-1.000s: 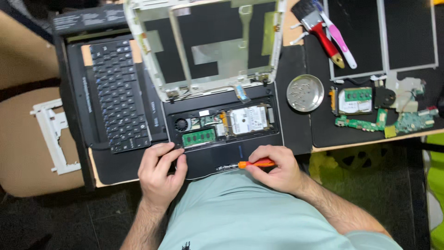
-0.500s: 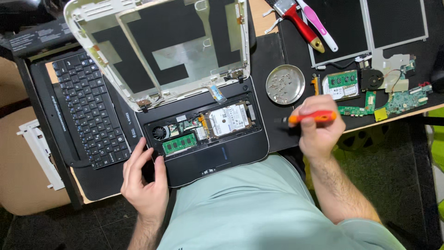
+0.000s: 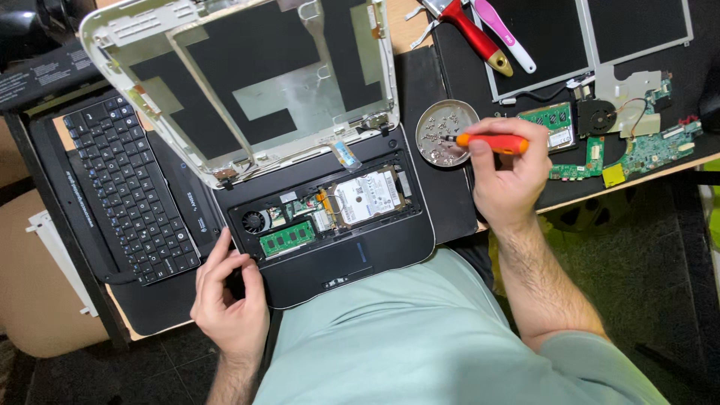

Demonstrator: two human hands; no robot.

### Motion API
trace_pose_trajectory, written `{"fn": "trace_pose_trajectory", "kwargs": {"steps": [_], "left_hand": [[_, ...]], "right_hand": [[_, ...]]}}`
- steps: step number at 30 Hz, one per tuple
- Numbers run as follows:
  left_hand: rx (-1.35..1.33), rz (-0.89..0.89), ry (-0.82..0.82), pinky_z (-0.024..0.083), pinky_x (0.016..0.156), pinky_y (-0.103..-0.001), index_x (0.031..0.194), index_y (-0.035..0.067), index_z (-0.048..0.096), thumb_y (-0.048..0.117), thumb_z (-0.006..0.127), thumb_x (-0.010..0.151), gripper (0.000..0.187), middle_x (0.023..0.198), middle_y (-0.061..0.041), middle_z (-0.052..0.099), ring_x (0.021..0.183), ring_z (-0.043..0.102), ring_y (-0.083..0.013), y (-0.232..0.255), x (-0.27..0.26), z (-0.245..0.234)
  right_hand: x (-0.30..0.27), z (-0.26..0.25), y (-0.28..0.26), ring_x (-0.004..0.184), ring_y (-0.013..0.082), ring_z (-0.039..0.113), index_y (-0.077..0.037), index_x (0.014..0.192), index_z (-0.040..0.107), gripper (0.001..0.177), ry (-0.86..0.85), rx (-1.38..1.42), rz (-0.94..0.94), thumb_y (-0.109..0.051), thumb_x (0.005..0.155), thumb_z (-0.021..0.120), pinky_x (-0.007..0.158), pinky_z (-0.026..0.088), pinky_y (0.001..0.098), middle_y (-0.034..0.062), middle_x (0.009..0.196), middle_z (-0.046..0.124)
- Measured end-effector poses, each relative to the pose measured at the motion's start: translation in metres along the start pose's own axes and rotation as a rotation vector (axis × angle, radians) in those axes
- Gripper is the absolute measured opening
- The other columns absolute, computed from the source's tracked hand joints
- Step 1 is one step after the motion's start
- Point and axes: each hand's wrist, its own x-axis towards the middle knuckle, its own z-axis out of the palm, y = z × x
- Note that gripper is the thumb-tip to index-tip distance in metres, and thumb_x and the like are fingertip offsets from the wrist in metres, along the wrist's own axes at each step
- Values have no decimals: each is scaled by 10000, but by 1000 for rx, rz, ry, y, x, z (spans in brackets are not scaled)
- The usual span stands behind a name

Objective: The person uses a screwdriver to remove screws from the internal components of a disassembled laptop. They manipulate the hard drive and other internal parts while working on the device.

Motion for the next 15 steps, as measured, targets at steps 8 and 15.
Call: {"fn": "trace_pose_trajectory", "kwargs": {"steps": [8, 15], "left_hand": [[126, 273, -17, 623, 1109, -505, 1247, -27, 798, -66, 851, 1129, 135, 1366, -237, 844, 1217, 797, -390, -28, 17, -7], [94, 574, 88, 662, 923, -512, 1124, 119, 968, 156, 1006, 1043, 97, 1113, -79, 916, 908, 793, -340, -79, 28, 7]], "right_hand": [[5, 15, -3, 1197, 423, 860, 37, 1382, 576, 236, -60, -89, -71, 9, 1272, 783, 1117, 715, 495, 294, 1262, 837], [11, 17, 10, 1035, 451, 896, 95, 1247, 676, 237, -14, -121, -238, -28, 1243, 878, 945, 697, 505, 258, 1141, 894]]}}
